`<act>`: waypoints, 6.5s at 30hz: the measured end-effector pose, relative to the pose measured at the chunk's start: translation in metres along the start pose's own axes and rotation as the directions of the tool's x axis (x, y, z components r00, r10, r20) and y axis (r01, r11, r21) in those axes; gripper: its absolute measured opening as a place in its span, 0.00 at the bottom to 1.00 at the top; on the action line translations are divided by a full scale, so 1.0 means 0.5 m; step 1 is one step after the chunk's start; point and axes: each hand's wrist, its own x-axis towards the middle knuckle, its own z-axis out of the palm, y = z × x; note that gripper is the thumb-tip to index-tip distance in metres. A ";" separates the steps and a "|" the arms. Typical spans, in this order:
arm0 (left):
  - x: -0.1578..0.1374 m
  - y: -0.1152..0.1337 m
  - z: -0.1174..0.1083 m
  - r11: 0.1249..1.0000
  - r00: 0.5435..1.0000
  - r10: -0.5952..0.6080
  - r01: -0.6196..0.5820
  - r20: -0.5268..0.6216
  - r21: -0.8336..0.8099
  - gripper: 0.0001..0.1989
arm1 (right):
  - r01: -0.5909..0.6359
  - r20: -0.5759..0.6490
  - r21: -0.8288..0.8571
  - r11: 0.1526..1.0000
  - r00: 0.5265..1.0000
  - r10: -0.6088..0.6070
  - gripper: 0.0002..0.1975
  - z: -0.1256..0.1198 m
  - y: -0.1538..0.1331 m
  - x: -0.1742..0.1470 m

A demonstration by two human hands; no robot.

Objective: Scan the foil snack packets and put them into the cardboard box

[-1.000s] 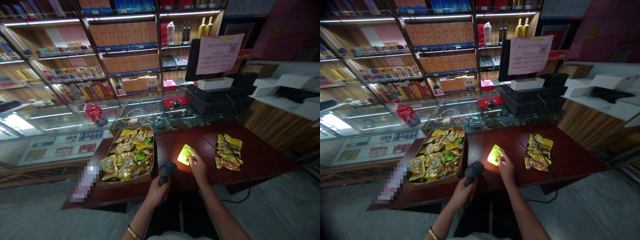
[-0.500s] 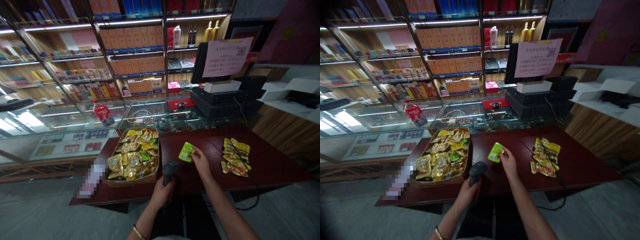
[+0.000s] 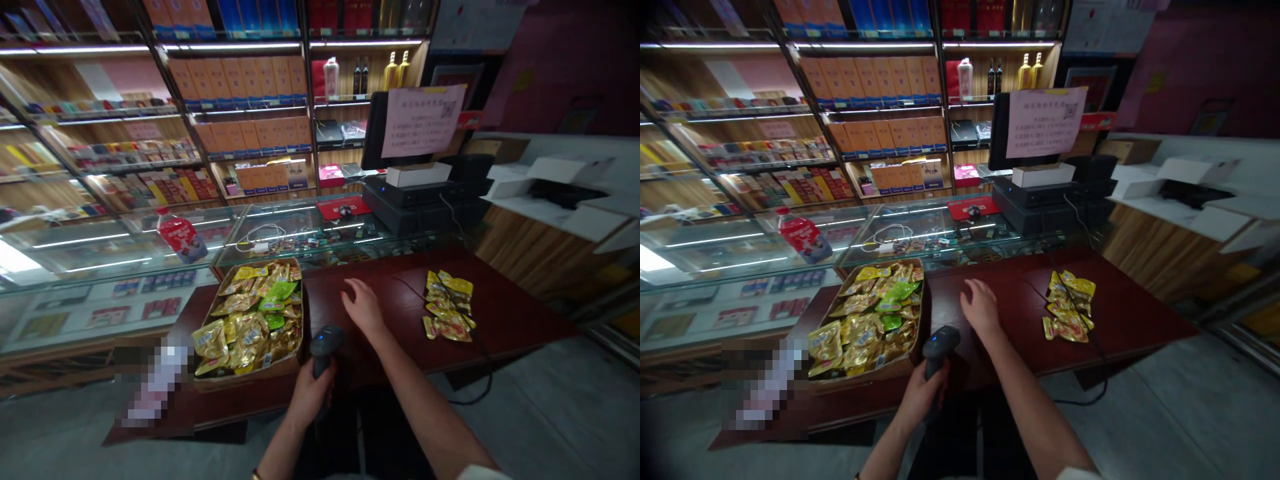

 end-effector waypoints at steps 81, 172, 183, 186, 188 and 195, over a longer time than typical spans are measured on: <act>-0.017 0.013 -0.017 0.995 0.968 -0.004 -0.021 0.252 0.098 0.17 | -0.162 0.020 0.365 0.917 0.986 0.166 0.42 -0.095 0.191 -0.160; -0.008 0.007 0.000 0.998 0.997 0.004 -0.009 0.080 0.058 0.24 | -0.068 -0.042 -0.790 0.610 0.998 0.057 0.28 -0.134 0.213 -0.069; -0.004 -0.005 -0.003 0.998 0.996 0.006 -0.011 0.085 0.059 0.24 | -0.116 -0.184 -0.636 0.763 0.983 -0.005 0.27 -0.060 0.142 -0.141; -0.004 -0.003 -0.005 0.999 0.996 0.001 -0.005 0.094 0.042 0.23 | -0.026 -0.080 -0.469 0.883 0.997 -0.014 0.25 -0.067 0.151 -0.140; -0.005 0.000 -0.007 1.000 0.995 -0.010 0.008 0.095 0.017 0.23 | 0.043 -0.028 -0.281 0.959 0.998 -0.053 0.24 -0.074 0.159 -0.138; -0.008 0.007 -0.011 0.998 0.996 -0.017 0.022 0.093 -0.054 0.26 | 0.139 -0.009 -0.003 0.990 0.990 -0.139 0.20 -0.085 0.163 -0.138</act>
